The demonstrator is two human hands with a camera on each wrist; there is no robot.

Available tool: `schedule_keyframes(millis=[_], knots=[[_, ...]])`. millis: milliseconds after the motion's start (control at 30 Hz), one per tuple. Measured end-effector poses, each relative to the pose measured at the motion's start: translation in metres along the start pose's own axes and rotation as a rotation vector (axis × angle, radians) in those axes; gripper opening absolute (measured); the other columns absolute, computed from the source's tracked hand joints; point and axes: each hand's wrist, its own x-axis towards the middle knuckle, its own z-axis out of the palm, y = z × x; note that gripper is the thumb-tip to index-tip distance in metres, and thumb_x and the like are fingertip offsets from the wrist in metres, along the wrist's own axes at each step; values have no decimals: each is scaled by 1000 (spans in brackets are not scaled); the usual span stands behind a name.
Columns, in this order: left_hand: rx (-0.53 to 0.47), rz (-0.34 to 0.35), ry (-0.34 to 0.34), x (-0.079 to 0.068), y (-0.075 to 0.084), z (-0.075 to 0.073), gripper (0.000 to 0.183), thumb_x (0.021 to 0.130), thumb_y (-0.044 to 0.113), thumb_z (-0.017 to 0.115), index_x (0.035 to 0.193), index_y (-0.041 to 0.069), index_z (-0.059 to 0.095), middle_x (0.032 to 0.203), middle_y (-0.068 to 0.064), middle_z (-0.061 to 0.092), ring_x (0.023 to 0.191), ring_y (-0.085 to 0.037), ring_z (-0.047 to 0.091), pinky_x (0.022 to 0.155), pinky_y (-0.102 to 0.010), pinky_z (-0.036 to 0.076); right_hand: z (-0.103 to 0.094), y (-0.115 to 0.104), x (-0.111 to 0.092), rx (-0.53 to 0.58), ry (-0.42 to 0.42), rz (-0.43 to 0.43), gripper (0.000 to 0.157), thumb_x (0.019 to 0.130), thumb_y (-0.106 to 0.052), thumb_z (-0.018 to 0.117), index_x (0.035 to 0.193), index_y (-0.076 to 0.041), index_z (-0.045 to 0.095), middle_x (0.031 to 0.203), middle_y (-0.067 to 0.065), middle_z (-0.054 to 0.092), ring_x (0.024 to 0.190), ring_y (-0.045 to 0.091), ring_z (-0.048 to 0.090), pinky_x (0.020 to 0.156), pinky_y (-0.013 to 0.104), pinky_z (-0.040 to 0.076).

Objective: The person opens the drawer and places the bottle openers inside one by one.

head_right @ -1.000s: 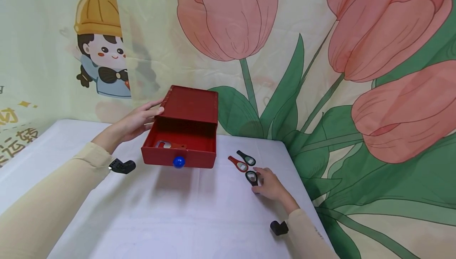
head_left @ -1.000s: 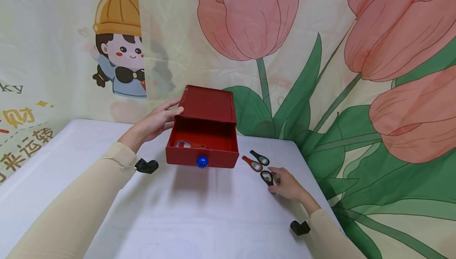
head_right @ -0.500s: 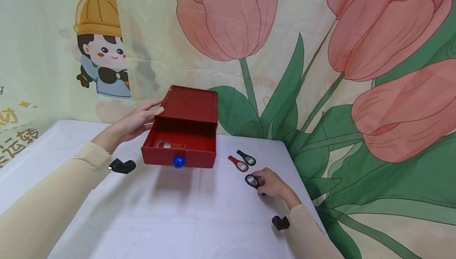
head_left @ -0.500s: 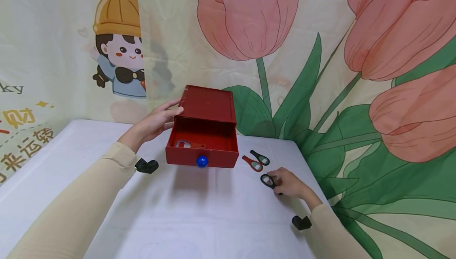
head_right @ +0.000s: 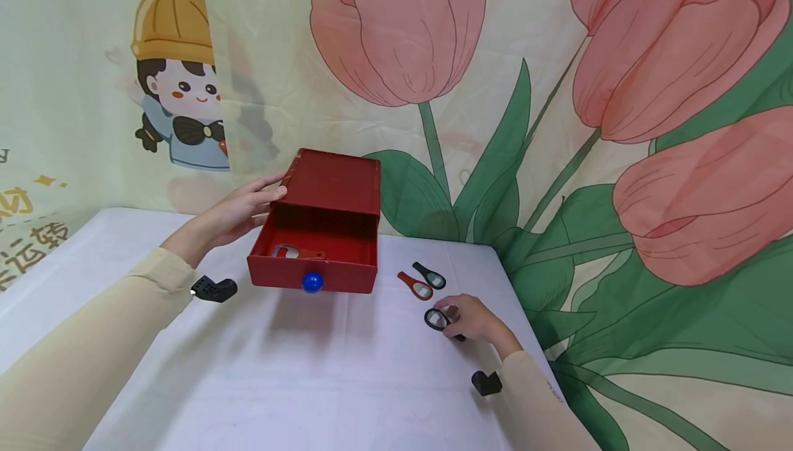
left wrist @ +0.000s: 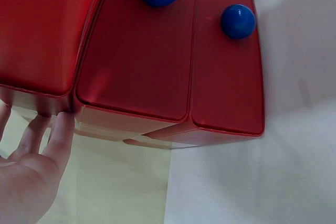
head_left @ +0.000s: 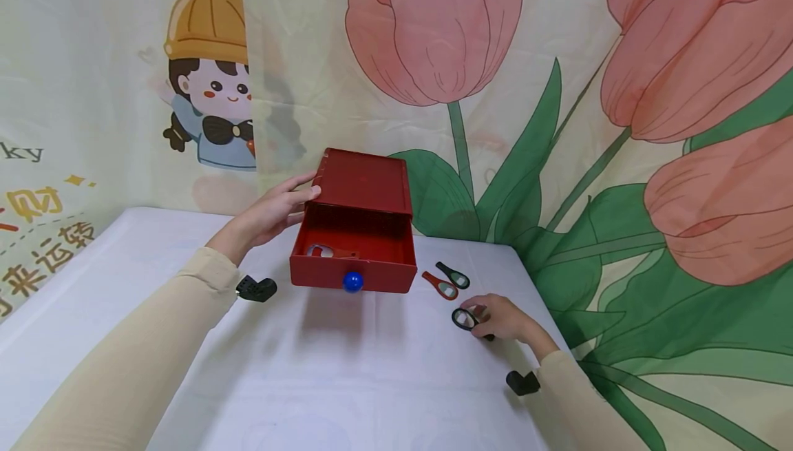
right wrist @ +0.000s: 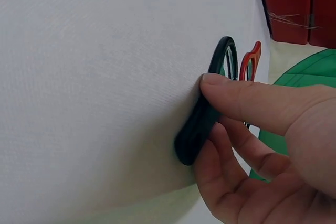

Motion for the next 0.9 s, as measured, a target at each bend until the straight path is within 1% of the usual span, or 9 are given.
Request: schedule_keyframes(millis=[167, 400, 633, 767, 900], knots=[[0, -2, -2, 0, 1, 0, 76, 110, 37, 55, 173, 27, 12, 175, -11, 25, 157, -40, 30, 126, -56, 32, -2, -2, -1, 4, -17, 18, 47, 89, -3, 85, 133, -6, 70, 115, 14, 70, 107, 31, 66, 79, 40, 62], [-9, 1, -8, 0, 1, 0, 75, 111, 35, 54, 173, 26, 13, 174, -12, 25, 157, -41, 29, 126, -59, 30, -5, -6, -3, -20, -44, -4, 45, 89, -3, 84, 131, -5, 70, 114, 14, 71, 106, 31, 67, 80, 42, 62], [-4, -3, -9, 0, 1, -1, 76, 110, 36, 55, 173, 26, 12, 175, -11, 25, 157, -41, 29, 126, -58, 31, -8, -2, -3, -16, -79, -16, 43, 91, -2, 81, 132, -5, 69, 113, 13, 71, 102, 27, 67, 81, 40, 61], [0, -2, -8, 0, 0, -1, 77, 110, 37, 55, 173, 27, 11, 175, -10, 24, 157, -40, 30, 126, -57, 32, -9, -3, -4, 4, -90, 0, 44, 91, -1, 81, 133, -4, 68, 114, 13, 70, 101, 27, 67, 82, 42, 62], [3, 2, -7, 0, -1, -1, 78, 110, 38, 56, 173, 28, 11, 175, -8, 24, 157, -39, 31, 126, -55, 33, -10, -3, -4, -6, -103, -9, 42, 92, -1, 80, 133, -4, 69, 114, 12, 70, 101, 26, 66, 82, 41, 62]])
